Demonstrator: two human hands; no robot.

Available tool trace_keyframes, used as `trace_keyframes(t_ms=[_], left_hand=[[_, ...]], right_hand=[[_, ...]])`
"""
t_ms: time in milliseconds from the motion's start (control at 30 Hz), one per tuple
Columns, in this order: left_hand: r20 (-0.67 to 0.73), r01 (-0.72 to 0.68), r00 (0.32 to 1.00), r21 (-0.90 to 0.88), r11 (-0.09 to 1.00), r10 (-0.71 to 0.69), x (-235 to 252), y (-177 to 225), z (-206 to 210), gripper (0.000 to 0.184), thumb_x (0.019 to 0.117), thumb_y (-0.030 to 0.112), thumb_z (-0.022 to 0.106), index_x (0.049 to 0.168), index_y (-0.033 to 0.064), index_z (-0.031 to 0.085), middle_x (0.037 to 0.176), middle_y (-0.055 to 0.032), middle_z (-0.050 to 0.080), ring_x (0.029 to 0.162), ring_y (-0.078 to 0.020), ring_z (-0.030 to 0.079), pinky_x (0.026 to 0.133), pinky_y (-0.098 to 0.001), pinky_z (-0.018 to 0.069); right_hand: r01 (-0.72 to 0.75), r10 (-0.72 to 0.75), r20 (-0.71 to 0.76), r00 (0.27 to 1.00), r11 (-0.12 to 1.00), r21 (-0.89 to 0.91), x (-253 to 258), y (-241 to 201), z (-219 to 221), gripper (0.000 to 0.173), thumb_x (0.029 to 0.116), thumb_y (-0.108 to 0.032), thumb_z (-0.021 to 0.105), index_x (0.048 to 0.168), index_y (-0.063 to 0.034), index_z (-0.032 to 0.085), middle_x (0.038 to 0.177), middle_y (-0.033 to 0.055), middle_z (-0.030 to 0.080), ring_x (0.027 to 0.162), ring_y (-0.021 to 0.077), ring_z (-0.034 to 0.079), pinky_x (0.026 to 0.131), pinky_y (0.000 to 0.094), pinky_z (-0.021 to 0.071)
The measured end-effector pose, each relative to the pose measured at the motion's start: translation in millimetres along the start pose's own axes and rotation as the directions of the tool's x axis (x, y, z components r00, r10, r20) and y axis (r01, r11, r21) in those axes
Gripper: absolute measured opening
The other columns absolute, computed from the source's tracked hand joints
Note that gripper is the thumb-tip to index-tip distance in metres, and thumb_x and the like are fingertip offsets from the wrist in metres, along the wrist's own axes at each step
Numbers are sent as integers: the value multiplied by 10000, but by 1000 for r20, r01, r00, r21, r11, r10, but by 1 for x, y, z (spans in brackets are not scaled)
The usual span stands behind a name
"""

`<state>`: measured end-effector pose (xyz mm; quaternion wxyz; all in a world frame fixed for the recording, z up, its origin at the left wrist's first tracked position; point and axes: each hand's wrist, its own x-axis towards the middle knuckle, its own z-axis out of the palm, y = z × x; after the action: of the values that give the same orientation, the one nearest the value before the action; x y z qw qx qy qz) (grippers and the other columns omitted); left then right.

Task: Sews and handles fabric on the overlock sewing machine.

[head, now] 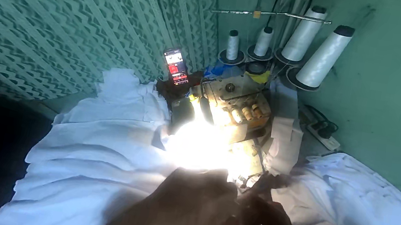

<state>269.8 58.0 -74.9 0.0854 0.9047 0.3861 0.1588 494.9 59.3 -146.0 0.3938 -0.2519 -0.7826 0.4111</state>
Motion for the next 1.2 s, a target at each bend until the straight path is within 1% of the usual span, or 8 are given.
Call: trace_keyframes(t_ms=[200,400,500,633,733,833,967,1200], left_hand=[[-30,-23,999,82,996,26,-9,-3,7,337,1075,390,456,954,139,647,818,-21,593,651,-160,610,516,-300,499],[-50,148,986,-215,965,-162,-47,-38,-17,333,1077,356,511,929,114,685,916,-16,671,782,-82,638,689,-263,554],[-62,236,971,53,970,-232,-62,-56,-49,384,1087,393,452,918,118,659,747,-4,611,647,-116,599,579,-311,519],[-79,309,945,531,789,-317,-54,-74,-77,468,1065,431,417,892,116,718,725,-60,648,645,-254,680,526,-463,547],[-64,338,923,607,719,-379,-51,-80,-95,471,1023,507,450,838,160,709,696,-34,622,637,-255,661,518,-482,521],[-43,358,915,544,759,-401,-73,-79,-89,489,1013,546,435,851,166,695,720,-28,614,648,-243,655,505,-470,506],[-91,324,945,367,872,-313,-106,-82,-59,491,1065,505,395,880,140,666,746,-31,598,627,-207,609,502,-416,479],[-104,258,966,300,919,-237,-110,-63,-43,459,1082,458,395,892,143,669,793,-21,638,682,-185,644,527,-365,499]], right_hand=[[-36,41,61,997,995,-91,10,-10,1,486,948,-483,705,977,-2,642,651,56,576,556,88,537,523,248,450],[-12,39,-132,991,981,196,13,81,23,462,1011,-456,618,1293,-89,622,712,-63,569,562,-21,482,505,166,438],[-123,200,271,942,954,-274,15,113,34,489,953,-559,643,1098,-98,719,721,60,668,635,208,654,607,457,571],[-64,359,652,667,900,-431,106,54,101,458,954,-442,682,1161,-34,710,1197,207,689,1152,397,644,977,657,483],[115,-69,259,963,980,-165,167,28,173,368,943,-416,693,1116,-97,750,1092,92,743,1069,193,688,967,425,539],[228,-198,201,960,963,-144,161,33,198,397,933,-407,708,1145,-73,746,1113,106,743,1097,205,685,984,433,537],[-10,148,548,823,969,-247,96,93,147,278,946,-308,703,1051,-52,731,967,164,730,954,354,709,823,620,550],[89,-147,-212,966,962,-257,93,94,49,291,962,-339,699,853,-74,752,773,16,680,693,23,607,649,200,517]])
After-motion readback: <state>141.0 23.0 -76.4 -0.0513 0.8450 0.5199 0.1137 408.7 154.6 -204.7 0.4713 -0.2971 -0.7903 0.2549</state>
